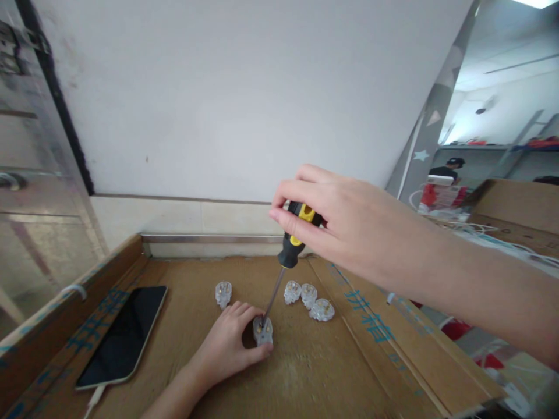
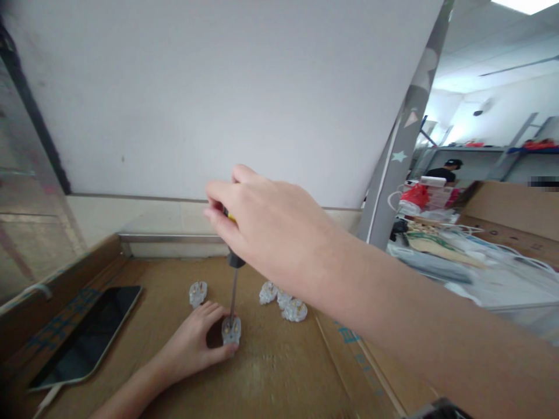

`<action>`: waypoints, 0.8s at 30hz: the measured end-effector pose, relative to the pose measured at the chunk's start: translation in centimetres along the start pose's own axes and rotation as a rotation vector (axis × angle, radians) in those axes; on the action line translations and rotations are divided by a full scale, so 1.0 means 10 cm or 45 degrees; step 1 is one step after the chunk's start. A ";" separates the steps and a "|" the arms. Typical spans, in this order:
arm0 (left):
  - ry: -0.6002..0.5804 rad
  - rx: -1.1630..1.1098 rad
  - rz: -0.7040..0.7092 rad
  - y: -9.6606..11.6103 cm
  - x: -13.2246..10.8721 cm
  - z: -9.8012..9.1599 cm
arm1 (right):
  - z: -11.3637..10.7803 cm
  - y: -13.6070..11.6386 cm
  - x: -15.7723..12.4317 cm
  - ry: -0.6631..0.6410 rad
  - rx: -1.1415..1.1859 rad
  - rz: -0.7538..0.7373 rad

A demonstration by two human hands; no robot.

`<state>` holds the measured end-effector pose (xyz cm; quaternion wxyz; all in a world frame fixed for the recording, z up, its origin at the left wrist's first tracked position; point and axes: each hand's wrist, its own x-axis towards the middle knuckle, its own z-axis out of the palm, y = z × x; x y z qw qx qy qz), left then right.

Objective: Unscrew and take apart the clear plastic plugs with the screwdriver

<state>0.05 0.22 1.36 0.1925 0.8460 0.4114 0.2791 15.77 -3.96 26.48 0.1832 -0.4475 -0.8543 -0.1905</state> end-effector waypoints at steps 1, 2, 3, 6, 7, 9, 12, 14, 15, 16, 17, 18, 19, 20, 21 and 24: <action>0.004 -0.001 -0.001 0.00 0.00 0.00 | -0.02 0.01 -0.01 -0.010 0.030 0.005; 0.006 -0.002 -0.002 0.00 0.00 0.00 | -0.04 0.02 -0.02 -0.039 0.068 0.006; 0.009 -0.004 -0.003 0.00 0.00 0.00 | -0.06 0.03 -0.03 -0.080 0.107 0.001; 0.016 -0.011 0.002 0.00 0.00 0.00 | -0.10 0.01 -0.05 -0.154 0.115 -0.006; 0.016 -0.012 0.002 0.01 0.00 -0.01 | -0.09 0.00 -0.05 -0.132 0.074 0.005; 0.016 -0.010 0.000 0.01 0.01 -0.01 | -0.06 -0.03 -0.04 -0.037 -0.019 0.028; 0.023 -0.009 0.003 0.00 0.01 0.00 | -0.06 -0.04 -0.04 -0.054 0.030 -0.015; 0.028 -0.010 0.009 0.00 0.00 0.00 | -0.08 -0.03 -0.05 -0.189 0.144 -0.045; 0.027 -0.009 0.010 0.00 0.00 0.00 | -0.09 -0.02 -0.06 -0.245 0.176 -0.045; 0.023 -0.007 0.010 0.01 0.00 -0.01 | -0.09 -0.02 -0.06 -0.257 0.174 -0.036; 0.019 -0.004 0.010 0.01 0.00 -0.01 | -0.07 -0.02 -0.07 -0.224 0.142 -0.025; 0.016 0.001 0.008 0.01 0.00 -0.01 | -0.05 -0.02 -0.07 -0.166 0.096 -0.019; 0.014 0.005 0.007 0.02 0.00 -0.01 | -0.03 -0.03 -0.08 -0.102 0.055 -0.017; 0.014 0.006 0.006 0.02 0.00 -0.01 | 0.00 -0.03 -0.08 -0.051 0.036 -0.022; 0.015 0.004 0.005 0.02 0.00 -0.01 | 0.01 -0.04 -0.08 -0.024 0.040 -0.032; 0.024 -0.007 0.009 0.01 0.00 -0.01 | 0.00 -0.04 -0.09 -0.040 0.094 -0.060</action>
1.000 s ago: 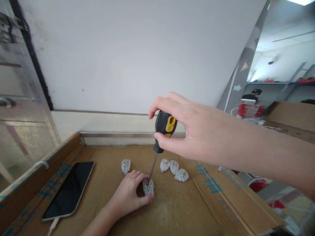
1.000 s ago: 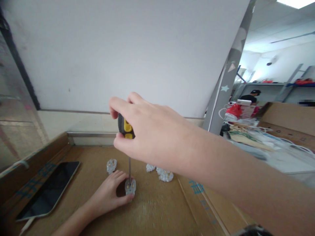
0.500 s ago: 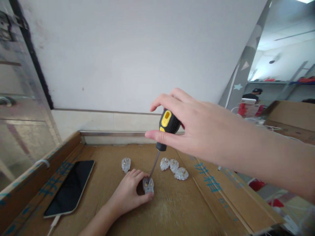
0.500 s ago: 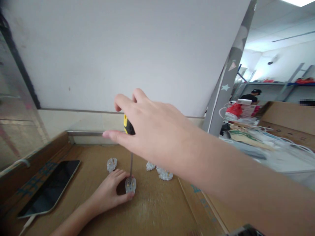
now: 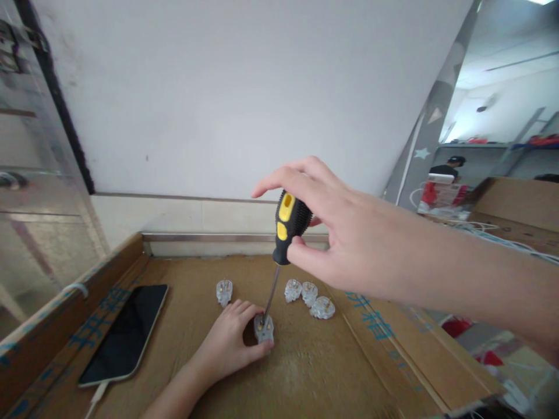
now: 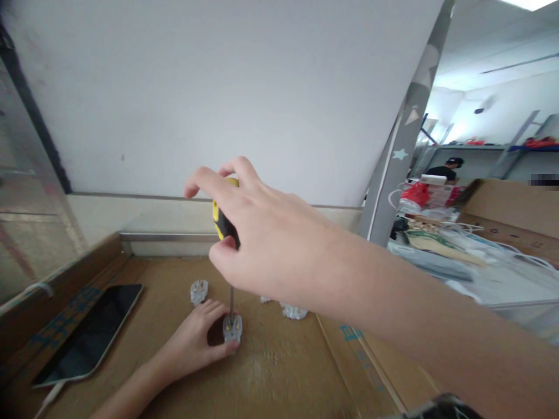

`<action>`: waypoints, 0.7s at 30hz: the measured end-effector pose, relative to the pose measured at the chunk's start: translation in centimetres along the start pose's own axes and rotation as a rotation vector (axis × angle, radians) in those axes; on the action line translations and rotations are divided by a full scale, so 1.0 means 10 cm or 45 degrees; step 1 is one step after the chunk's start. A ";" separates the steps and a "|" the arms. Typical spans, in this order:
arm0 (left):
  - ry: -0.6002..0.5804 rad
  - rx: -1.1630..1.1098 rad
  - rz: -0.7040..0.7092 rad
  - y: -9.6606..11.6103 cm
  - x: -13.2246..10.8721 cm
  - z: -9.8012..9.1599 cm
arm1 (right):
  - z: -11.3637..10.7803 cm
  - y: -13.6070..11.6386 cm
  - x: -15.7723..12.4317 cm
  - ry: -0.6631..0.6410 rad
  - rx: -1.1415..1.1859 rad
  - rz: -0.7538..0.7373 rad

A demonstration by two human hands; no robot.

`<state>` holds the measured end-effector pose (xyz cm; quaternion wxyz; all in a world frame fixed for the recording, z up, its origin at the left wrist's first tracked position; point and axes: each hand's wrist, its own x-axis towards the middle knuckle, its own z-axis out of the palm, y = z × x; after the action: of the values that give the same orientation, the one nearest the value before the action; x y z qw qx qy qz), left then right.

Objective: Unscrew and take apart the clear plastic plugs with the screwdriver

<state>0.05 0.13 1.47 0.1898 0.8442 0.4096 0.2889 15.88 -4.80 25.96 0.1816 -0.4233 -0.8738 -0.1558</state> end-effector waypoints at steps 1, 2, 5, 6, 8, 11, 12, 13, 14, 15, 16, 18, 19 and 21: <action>0.000 -0.002 -0.001 0.00 0.00 0.00 | -0.01 0.00 0.00 -0.005 -0.012 0.003; 0.000 -0.002 -0.002 -0.01 0.00 0.00 | -0.03 -0.01 -0.01 -0.003 -0.044 0.013; 0.004 -0.003 -0.005 -0.01 0.01 0.01 | -0.02 -0.01 -0.01 0.032 -0.173 0.055; 0.002 -0.003 -0.006 -0.01 0.01 0.01 | -0.01 -0.01 -0.01 0.052 -0.210 0.066; -0.002 -0.005 -0.006 -0.02 0.01 0.01 | 0.01 -0.01 -0.01 0.083 -0.216 0.091; -0.003 -0.015 0.000 -0.02 0.00 0.00 | 0.00 0.01 -0.02 0.055 -0.082 0.108; -0.001 -0.018 0.003 -0.02 0.00 0.00 | -0.01 0.01 -0.03 0.039 -0.054 0.105; 0.000 -0.021 0.005 -0.01 0.00 0.00 | -0.02 0.01 -0.04 0.028 -0.053 0.101; 0.002 -0.022 0.005 -0.01 -0.01 0.00 | -0.02 0.01 -0.04 0.032 -0.079 0.097; 0.006 -0.023 0.005 -0.01 -0.01 0.00 | -0.02 0.00 -0.04 0.055 -0.123 0.095; 0.010 -0.023 0.004 -0.01 -0.01 0.01 | -0.01 0.00 -0.04 0.086 -0.174 0.097; 0.014 -0.020 0.000 -0.01 0.00 0.01 | 0.01 -0.01 -0.04 0.158 -0.254 0.116; 0.015 -0.016 -0.002 -0.02 0.00 0.01 | 0.01 -0.01 -0.03 0.172 -0.250 0.124; 0.009 -0.012 -0.003 -0.02 -0.01 0.01 | 0.00 -0.02 -0.03 0.115 -0.141 0.119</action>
<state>0.00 0.19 1.24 0.1927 0.8419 0.4098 0.2936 15.91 -5.07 25.81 0.2041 -0.4655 -0.8341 -0.2142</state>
